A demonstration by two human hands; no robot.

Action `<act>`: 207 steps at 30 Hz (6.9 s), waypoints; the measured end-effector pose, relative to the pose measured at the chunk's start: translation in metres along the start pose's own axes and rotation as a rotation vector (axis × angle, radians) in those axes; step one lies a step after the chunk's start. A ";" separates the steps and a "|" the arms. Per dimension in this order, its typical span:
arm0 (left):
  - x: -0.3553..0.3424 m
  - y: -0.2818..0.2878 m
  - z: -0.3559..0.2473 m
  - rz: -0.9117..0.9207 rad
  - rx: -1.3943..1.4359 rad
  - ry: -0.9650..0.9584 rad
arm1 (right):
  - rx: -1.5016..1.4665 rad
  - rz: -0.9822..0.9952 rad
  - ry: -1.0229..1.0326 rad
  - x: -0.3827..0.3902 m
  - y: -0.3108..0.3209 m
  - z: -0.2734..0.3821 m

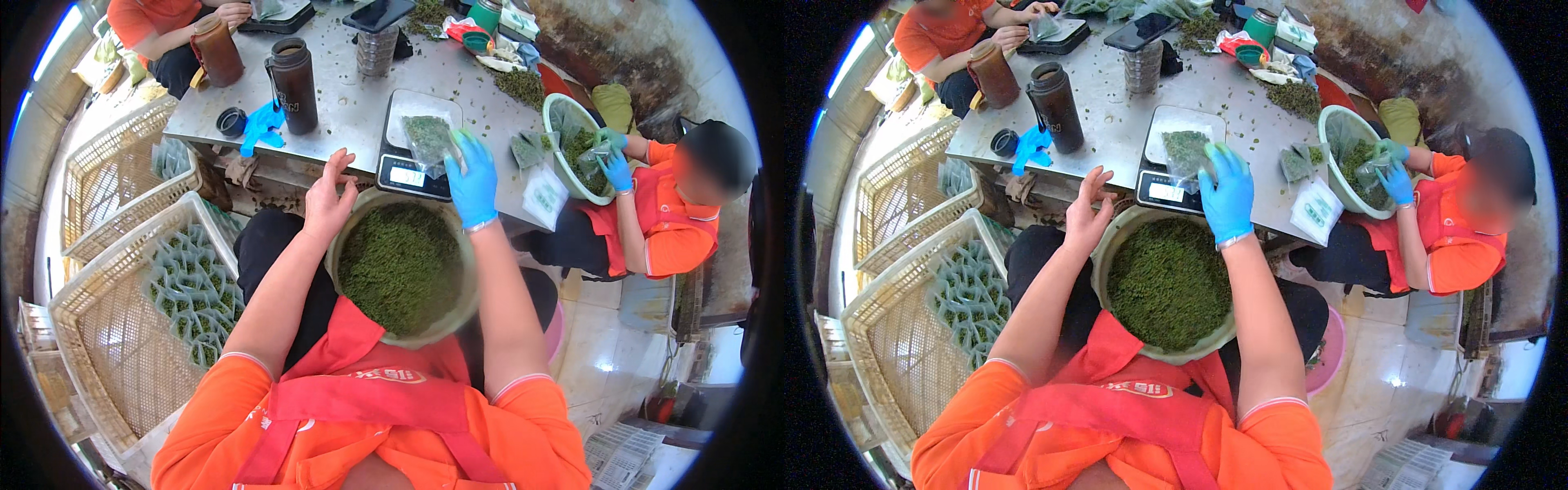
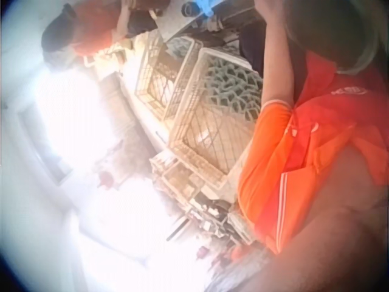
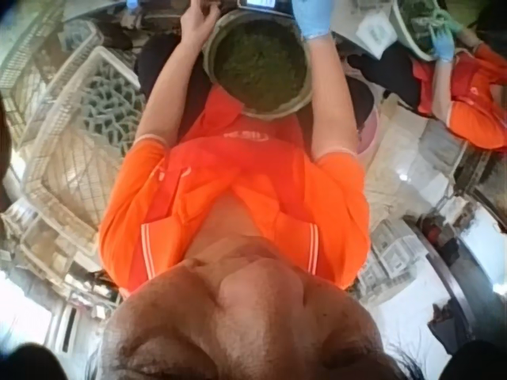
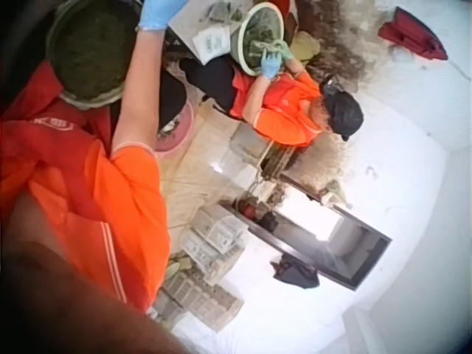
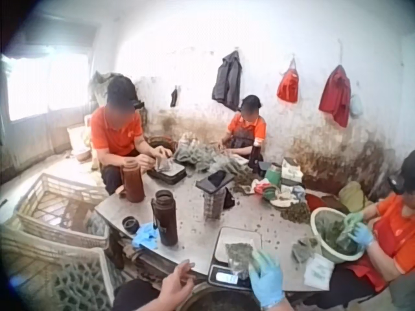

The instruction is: The person scoops green tea leaves from a bowl into small plastic bags, weighs each bag on a digital scale, and places the filled bags into a crate. The process is repeated continuously.

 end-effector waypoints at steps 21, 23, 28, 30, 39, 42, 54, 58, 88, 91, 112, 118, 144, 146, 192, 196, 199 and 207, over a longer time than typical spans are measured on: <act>-0.010 0.012 -0.044 -0.164 -0.515 -0.339 | 0.320 0.500 0.247 0.024 -0.074 0.083; -0.013 0.009 -0.027 -0.029 -0.536 -0.233 | 0.249 0.436 0.330 0.042 -0.072 0.108; -0.005 -0.001 -0.015 0.044 -0.482 -0.138 | 0.382 0.774 0.066 0.066 -0.136 0.065; -0.003 0.007 -0.036 -0.099 -0.474 -0.392 | 0.347 0.803 0.073 0.068 -0.135 0.071; -0.002 -0.006 -0.015 0.084 -0.512 -0.168 | 0.223 0.671 0.043 0.072 -0.133 0.083; -0.001 -0.001 -0.020 0.047 -0.556 -0.236 | 0.147 0.762 0.061 0.069 -0.135 0.085; 0.005 0.017 0.039 -0.133 -0.114 0.356 | -0.574 -0.031 -0.934 0.034 0.040 -0.207; 0.003 0.020 0.034 -0.096 -0.181 0.357 | -0.436 0.152 -1.010 0.009 0.013 -0.254; 0.290 0.504 0.098 -0.764 -0.979 0.737 | -0.568 0.609 -0.737 0.168 -0.069 -0.060; 0.324 0.523 0.189 -0.718 -0.615 0.951 | -0.526 0.636 -0.773 0.176 -0.069 -0.060; 0.133 0.315 0.111 -0.312 -0.595 0.317 | 0.065 0.978 -0.606 0.271 -0.128 -0.079; 0.046 0.109 -0.033 0.030 -0.331 -0.165 | 0.082 0.885 -0.527 0.196 -0.075 -0.038; 0.058 -0.045 -0.054 0.304 0.169 -0.004 | -0.660 0.339 -0.667 0.127 -0.052 -0.015; 0.061 -0.055 -0.051 0.342 0.298 0.040 | -0.865 0.431 -0.787 0.142 -0.056 -0.009; 0.084 -0.065 -0.023 0.384 0.665 0.461 | -0.983 0.521 -0.836 0.144 -0.039 0.004; 0.089 -0.072 -0.025 0.415 0.668 0.478 | -0.907 0.653 -0.831 0.159 -0.052 0.001; 0.088 -0.070 -0.029 0.437 0.655 0.480 | -0.806 0.617 -0.770 0.157 -0.052 -0.002; 0.074 -0.039 -0.042 0.364 -0.130 0.102 | -0.743 0.578 -0.777 0.167 -0.049 -0.003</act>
Point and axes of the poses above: each hand's wrist, its own x-axis away from the middle knuckle, its own y-axis out of the back of the hand, z = x × y, the point moved 10 cm from there along -x, towards the middle knuckle, and after that the axes turned 9 degrees about -y, right-handed, at the moved point
